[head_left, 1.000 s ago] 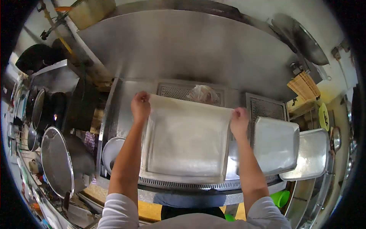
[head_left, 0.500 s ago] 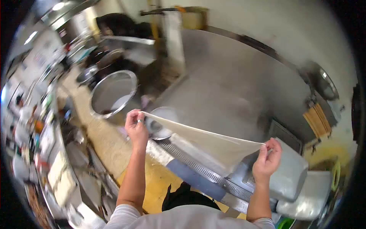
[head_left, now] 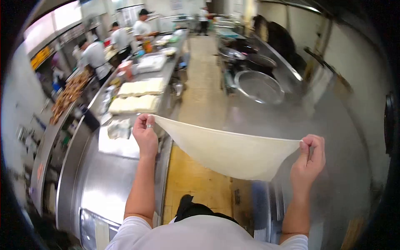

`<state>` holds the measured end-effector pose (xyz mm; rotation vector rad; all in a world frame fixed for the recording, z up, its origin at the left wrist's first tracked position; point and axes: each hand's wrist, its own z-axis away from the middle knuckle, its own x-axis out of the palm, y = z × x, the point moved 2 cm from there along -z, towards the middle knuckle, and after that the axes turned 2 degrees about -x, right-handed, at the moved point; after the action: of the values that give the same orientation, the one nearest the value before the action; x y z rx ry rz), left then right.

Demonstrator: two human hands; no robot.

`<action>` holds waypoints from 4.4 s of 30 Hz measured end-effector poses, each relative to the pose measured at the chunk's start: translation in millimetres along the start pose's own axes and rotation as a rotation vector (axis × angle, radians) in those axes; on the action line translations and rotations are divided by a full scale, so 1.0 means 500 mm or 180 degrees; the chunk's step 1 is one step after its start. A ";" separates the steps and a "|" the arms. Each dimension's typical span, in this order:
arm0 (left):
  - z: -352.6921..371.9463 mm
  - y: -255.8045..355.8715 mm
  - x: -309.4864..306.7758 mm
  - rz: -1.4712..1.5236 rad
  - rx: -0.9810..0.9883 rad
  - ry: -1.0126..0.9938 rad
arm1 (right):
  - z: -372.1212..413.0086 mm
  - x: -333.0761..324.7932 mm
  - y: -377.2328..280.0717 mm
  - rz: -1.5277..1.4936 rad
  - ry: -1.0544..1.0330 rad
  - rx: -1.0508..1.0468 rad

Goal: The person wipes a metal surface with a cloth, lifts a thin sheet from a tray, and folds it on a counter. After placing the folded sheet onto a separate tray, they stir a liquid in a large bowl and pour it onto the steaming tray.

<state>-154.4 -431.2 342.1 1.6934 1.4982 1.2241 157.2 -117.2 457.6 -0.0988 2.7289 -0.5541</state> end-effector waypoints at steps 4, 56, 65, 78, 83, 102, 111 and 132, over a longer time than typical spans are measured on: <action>-0.050 0.114 -0.273 -0.0614 0.0488 0.0789 | -0.076 0.202 -0.135 -0.0652 -0.0323 -0.0558; 0.462 -0.020 -0.890 -0.3678 -0.1835 0.2670 | 0.614 1.154 -0.586 -0.2765 -0.4776 -0.2606; 0.141 -0.202 -1.168 -0.4324 -0.2019 0.1269 | 0.764 1.322 -1.021 -0.2953 -0.5366 -0.2407; -0.004 -0.234 -1.351 -0.5015 -0.2599 0.0622 | 0.986 1.400 -1.284 -0.2087 -0.5963 -0.3609; 0.148 -0.173 -1.408 -0.5349 -0.2688 0.0771 | 0.894 1.527 -1.152 -0.0691 -0.4886 -0.4089; 0.133 -0.058 -1.468 -0.4555 -0.1127 0.2824 | 0.781 1.575 -1.207 -0.2601 -0.3203 -0.3076; 0.303 -0.044 -1.259 -0.4742 -0.1582 0.1731 | 0.721 1.452 -0.974 -0.2428 -0.4233 -0.3435; 0.312 -0.078 -1.215 -0.4401 -0.1515 0.1666 | 0.870 1.420 -1.344 -0.1424 -0.4599 -0.4757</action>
<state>-7.0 -984.3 82.4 -0.1612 1.8502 1.0199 -354.0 -991.8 112.7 -0.9710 1.1065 1.1244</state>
